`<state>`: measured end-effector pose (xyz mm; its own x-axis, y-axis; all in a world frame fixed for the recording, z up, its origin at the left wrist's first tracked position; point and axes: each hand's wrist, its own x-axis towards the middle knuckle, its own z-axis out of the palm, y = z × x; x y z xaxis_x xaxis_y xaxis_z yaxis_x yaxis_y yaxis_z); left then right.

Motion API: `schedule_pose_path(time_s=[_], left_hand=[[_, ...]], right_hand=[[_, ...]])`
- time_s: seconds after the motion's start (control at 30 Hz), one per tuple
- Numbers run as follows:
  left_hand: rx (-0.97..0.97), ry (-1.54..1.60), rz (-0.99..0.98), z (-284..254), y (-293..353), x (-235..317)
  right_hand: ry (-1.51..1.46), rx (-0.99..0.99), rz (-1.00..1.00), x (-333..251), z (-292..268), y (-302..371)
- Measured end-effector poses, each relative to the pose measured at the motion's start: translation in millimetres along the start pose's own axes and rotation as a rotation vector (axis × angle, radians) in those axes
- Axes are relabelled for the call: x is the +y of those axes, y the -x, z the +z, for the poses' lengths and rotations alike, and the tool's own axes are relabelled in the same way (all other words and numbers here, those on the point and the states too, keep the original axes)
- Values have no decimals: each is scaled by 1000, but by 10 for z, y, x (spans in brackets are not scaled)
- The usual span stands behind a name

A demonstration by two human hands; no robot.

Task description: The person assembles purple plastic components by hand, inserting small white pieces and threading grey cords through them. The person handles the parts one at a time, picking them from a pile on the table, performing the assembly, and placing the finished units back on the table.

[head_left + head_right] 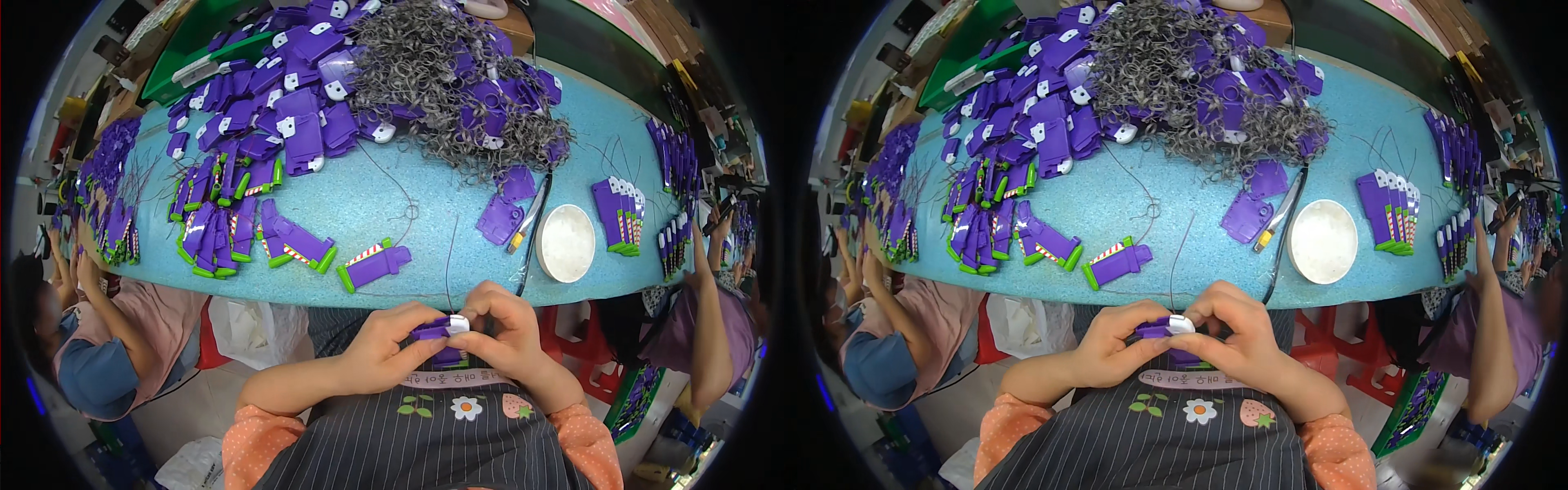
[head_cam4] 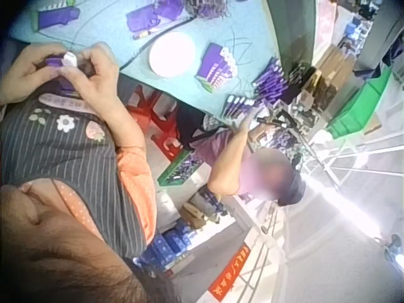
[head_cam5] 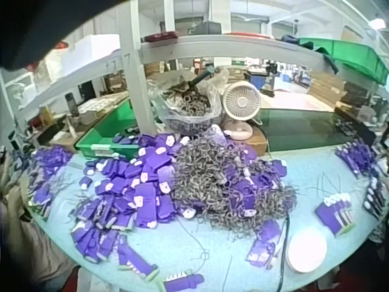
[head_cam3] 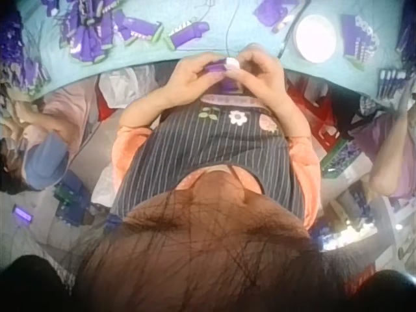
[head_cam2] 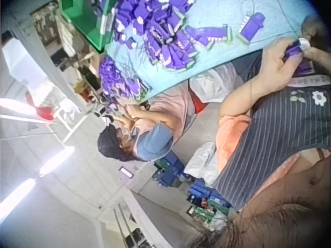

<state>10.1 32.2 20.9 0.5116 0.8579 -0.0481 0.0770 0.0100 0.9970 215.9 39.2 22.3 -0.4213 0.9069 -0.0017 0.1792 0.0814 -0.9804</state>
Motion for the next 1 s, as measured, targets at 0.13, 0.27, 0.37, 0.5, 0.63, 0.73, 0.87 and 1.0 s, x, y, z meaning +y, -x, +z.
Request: schedule_pose_path(time_s=[0.13, 0.27, 0.37, 0.5, 0.63, 0.73, 0.87, 1.0], left_hand=[[243, 343, -51, -125, 33, -14], [301, 527, -52, -89, 42, -170], [277, 517, -87, -59, 90, -222], [200, 482, -182, -163, 108, -206], [282, 572, -144, -118, -5, -212], [296, 570, -100, 50, 56, -249], [238, 494, -198, -65, 17, -189], [236, 473, -198, 72, -32, -184]], right_hand=[[116, -129, 235, -98, -4, 36], [134, -147, 177, -89, 71, 55], [148, -117, 153, -35, 119, 75], [115, -115, 184, -71, 73, 113], [107, -25, 213, -98, 75, 123], [82, 0, 235, -42, 125, 161], [127, -63, 202, -117, -1, 232], [104, 40, 181, -91, -28, 243]])
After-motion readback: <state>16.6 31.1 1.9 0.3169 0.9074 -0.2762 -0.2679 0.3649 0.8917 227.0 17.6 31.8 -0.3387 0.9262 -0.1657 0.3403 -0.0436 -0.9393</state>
